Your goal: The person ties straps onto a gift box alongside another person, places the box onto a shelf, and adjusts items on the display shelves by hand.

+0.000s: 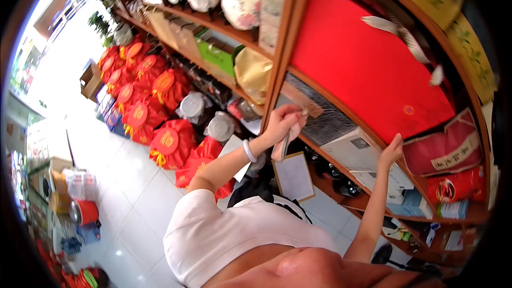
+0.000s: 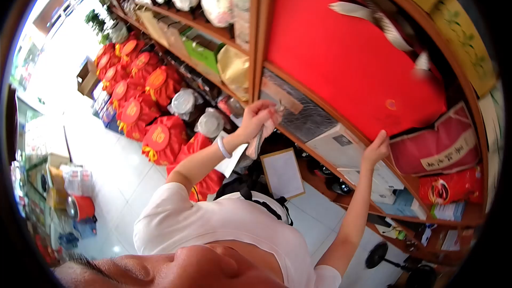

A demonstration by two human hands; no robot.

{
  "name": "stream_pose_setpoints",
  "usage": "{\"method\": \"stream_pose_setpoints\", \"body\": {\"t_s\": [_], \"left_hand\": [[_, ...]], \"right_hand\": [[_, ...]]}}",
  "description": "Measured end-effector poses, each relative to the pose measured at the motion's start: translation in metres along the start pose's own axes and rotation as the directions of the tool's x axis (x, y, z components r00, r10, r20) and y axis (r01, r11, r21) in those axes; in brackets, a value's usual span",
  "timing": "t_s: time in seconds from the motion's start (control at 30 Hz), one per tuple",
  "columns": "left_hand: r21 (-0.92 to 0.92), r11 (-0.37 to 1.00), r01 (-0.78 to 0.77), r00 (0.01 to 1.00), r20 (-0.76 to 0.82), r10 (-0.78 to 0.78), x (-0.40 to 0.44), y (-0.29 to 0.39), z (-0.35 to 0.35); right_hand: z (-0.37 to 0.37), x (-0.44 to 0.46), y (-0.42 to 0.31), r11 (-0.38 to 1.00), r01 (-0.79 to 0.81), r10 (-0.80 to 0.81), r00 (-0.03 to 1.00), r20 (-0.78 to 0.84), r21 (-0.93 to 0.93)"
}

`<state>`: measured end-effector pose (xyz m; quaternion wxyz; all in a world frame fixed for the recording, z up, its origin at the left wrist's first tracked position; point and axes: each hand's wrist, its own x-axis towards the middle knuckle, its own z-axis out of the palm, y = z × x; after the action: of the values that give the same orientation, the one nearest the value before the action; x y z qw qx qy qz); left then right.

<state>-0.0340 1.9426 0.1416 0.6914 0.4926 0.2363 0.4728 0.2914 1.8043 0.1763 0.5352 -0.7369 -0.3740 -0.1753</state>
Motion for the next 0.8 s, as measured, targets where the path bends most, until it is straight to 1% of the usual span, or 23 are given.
{"method": "stream_pose_setpoints", "body": {"t_s": [0.03, 0.1, 0.13, 0.17, 0.2, 0.23, 0.27, 0.3, 0.33, 0.37, 0.4, 0.43, 0.47, 0.5, 0.53, 0.57, 0.6, 0.63, 0.67, 0.7, 0.73, 0.77, 0.8], "left_hand": [[0.05, 0.995, 0.081, 0.993, -0.094, -0.076, -0.016, -0.014, -0.014], [0.125, 0.983, 0.138, 0.956, -0.275, -0.1, -0.053, -0.062, -0.057], [0.239, 0.934, 0.267, 0.913, -0.372, -0.167, -0.078, -0.097, -0.09], [0.332, 0.853, 0.402, 0.855, -0.469, -0.221, -0.111, -0.132, -0.128], [0.253, 0.79, 0.559, 0.743, -0.575, -0.341, -0.149, -0.149, -0.159], [0.156, 0.71, 0.687, 0.608, -0.659, -0.443, -0.194, -0.166, -0.196], [0.271, 0.553, 0.788, 0.537, -0.742, -0.401, -0.258, -0.218, -0.262], [0.805, -0.123, 0.58, 0.747, -0.586, -0.313, -0.309, -0.206, -0.289], [0.39, 0.266, 0.882, 0.466, -0.807, -0.363, -0.351, -0.194, -0.298], [-0.139, 0.616, 0.775, 0.124, -0.923, -0.365, -0.392, -0.182, -0.308], [-0.22, 0.814, 0.538, 0.205, -0.902, -0.38, -0.448, -0.213, -0.344], [-0.145, 0.598, 0.788, 0.114, -0.921, -0.373, -0.461, -0.162, -0.328], [-0.16, 0.615, 0.773, 0.081, -0.935, -0.345, -0.467, -0.122, -0.306], [-0.172, 0.627, 0.76, 0.047, -0.947, -0.317, -0.477, -0.1, -0.292], [-0.187, 0.622, 0.761, 0.017, -0.952, -0.307, -0.496, -0.1, -0.295], [-0.147, 0.637, 0.757, 0.06, -0.954, -0.293, -0.512, -0.104, -0.3], [-0.1, 0.652, 0.752, 0.113, -0.954, -0.276, -0.523, -0.104, -0.306], [-0.047, 0.672, 0.739, 0.137, -0.966, -0.219, -0.51, -0.084, -0.282], [-0.186, 0.871, 0.454, 0.181, -0.938, -0.295, -0.507, -0.086, -0.277], [-0.12, 0.821, 0.558, 0.203, -0.94, -0.275, -0.5, -0.081, -0.268], [-0.108, 0.796, 0.596, 0.174, -0.95, -0.259, -0.487, -0.071, -0.255], [-0.034, 0.805, 0.593, 0.268, -0.934, -0.237, -0.487, -0.077, -0.257], [0.064, 0.758, 0.649, 0.283, -0.945, -0.163, -0.482, -0.078, -0.256]], "right_hand": [[0.004, -0.001, 0.002, 0.992, 0.083, -0.088, 0.994, -0.056, -0.093], [0.004, -0.001, 0.005, 0.976, 0.106, -0.118, 0.992, -0.053, -0.189], [0.004, 0.0, 0.003, 0.973, 0.119, -0.128, 0.991, -0.034, -0.199], [0.005, 0.001, 0.007, 0.962, 0.182, -0.196, 0.979, -0.05, -0.203], [0.004, 0.002, 0.012, 0.961, 0.171, -0.181, 0.983, -0.029, -0.218], [0.004, 0.002, 0.013, 0.959, 0.162, -0.17, 0.985, -0.014, -0.232], [0.004, 0.002, 0.012, 0.971, 0.119, -0.121, 0.993, 0.006, -0.208], [0.004, 0.002, 0.008, 0.98, 0.077, -0.074, 0.997, 0.022, -0.186], [0.005, 0.0, -0.005, 0.977, 0.118, -0.12, 0.993, -0.003, -0.176], [0.006, 0.003, -0.002, 0.978, 0.134, -0.133, 0.991, 0.014, -0.159], [0.006, 0.008, 0.005, 0.965, 0.095, -0.098, 0.995, 0.0, -0.244], [0.008, 0.007, 0.014, 0.945, 0.05, -0.058, 0.998, -0.015, -0.323], [0.007, 0.007, 0.014, 0.949, 0.008, -0.003, 1.0, 0.017, -0.314], [0.009, 0.01, 0.025, 0.944, 0.093, -0.092, 0.996, 0.017, -0.318], [0.01, 0.016, 0.041, 0.919, 0.079, -0.069, 0.997, 0.04, -0.387], [0.011, 0.02, 0.049, 0.888, 0.067, -0.047, 0.997, 0.054, -0.455], [0.009, 0.018, 0.044, 0.893, 0.065, -0.04, 0.997, 0.066, -0.446], [0.004, 0.018, 0.036, 0.897, 0.092, -0.037, 0.99, 0.135, -0.432], [0.001, 0.011, 0.03, 0.903, 0.113, -0.032, 0.98, 0.196, -0.415], [-0.003, -0.004, 0.025, 0.905, 0.1, -0.019, 0.98, 0.196, -0.413], [-0.008, -0.02, 0.015, 0.972, 0.094, -0.071, 0.991, 0.109, -0.214], [-0.01, -0.033, -0.001, 0.994, 0.113, -0.113, 0.994, 0.008, -0.001], [-0.026, -0.058, -0.037, 0.988, 0.152, -0.152, 0.988, -0.004, 0.021]]}}
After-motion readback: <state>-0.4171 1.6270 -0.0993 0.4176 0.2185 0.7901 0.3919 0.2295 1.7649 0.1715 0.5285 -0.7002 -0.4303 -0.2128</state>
